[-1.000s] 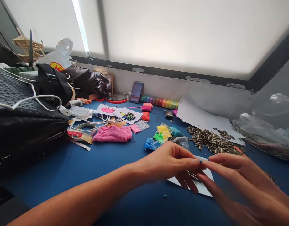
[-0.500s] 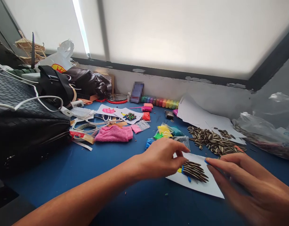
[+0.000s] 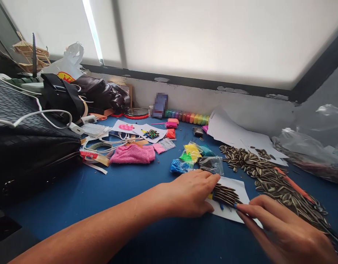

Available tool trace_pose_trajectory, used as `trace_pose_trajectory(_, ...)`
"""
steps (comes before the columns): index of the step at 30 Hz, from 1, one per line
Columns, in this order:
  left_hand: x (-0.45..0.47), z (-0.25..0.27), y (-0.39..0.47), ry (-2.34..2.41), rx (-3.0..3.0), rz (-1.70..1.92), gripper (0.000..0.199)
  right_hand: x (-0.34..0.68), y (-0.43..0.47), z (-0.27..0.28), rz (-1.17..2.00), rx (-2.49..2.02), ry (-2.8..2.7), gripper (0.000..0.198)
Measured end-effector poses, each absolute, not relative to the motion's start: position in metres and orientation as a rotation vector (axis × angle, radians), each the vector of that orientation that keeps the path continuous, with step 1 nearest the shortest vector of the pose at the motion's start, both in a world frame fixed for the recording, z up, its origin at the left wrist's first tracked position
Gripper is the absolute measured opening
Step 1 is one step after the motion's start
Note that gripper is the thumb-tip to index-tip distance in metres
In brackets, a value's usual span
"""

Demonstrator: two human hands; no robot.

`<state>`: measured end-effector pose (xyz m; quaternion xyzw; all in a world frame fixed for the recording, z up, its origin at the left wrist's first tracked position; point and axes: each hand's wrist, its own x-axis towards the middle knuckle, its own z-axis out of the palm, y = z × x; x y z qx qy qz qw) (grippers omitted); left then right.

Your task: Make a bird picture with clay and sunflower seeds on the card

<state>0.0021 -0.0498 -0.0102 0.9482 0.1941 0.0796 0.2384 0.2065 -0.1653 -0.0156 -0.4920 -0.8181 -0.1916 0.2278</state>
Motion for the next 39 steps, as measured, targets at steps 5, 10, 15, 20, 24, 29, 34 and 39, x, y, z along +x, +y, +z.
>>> trace_pose_trajectory(5,0.002,-0.010,-0.047,0.509,2.617,0.201,0.064,0.206,-0.168,-0.025,-0.563,-1.398,-2.281,0.024)
trace_pose_trajectory(10,0.004,-0.011,-0.048,0.532,2.640,0.181,0.061,0.205,-0.168,-0.028,-0.598,-1.453,-2.299,0.029)
trace_pose_trajectory(15,0.004,-0.011,-0.048,0.530,2.665,0.172,0.054,0.205,-0.167,-0.029,-0.621,-1.453,-2.312,0.029)
trace_pose_trajectory(20,0.004,-0.008,-0.050,0.540,2.682,0.133,0.050,0.205,-0.166,-0.032,-0.693,-1.420,-2.300,0.030)
trace_pose_trajectory(24,0.004,-0.005,-0.051,0.534,2.699,0.108,0.047,0.204,-0.166,-0.032,-0.715,-1.421,-2.290,0.031)
trace_pose_trajectory(29,0.004,-0.001,-0.051,0.548,2.707,0.047,0.044,0.205,-0.166,-0.033,-0.697,-1.417,-2.316,0.032)
trace_pose_trajectory(34,0.004,0.002,-0.052,0.558,2.713,0.031,0.043,0.205,-0.164,-0.035,-0.728,-1.419,-2.311,0.034)
trace_pose_trajectory(39,0.004,0.000,-0.051,0.551,2.739,0.038,0.041,0.203,-0.164,-0.036,-0.779,-1.427,-2.319,0.038)
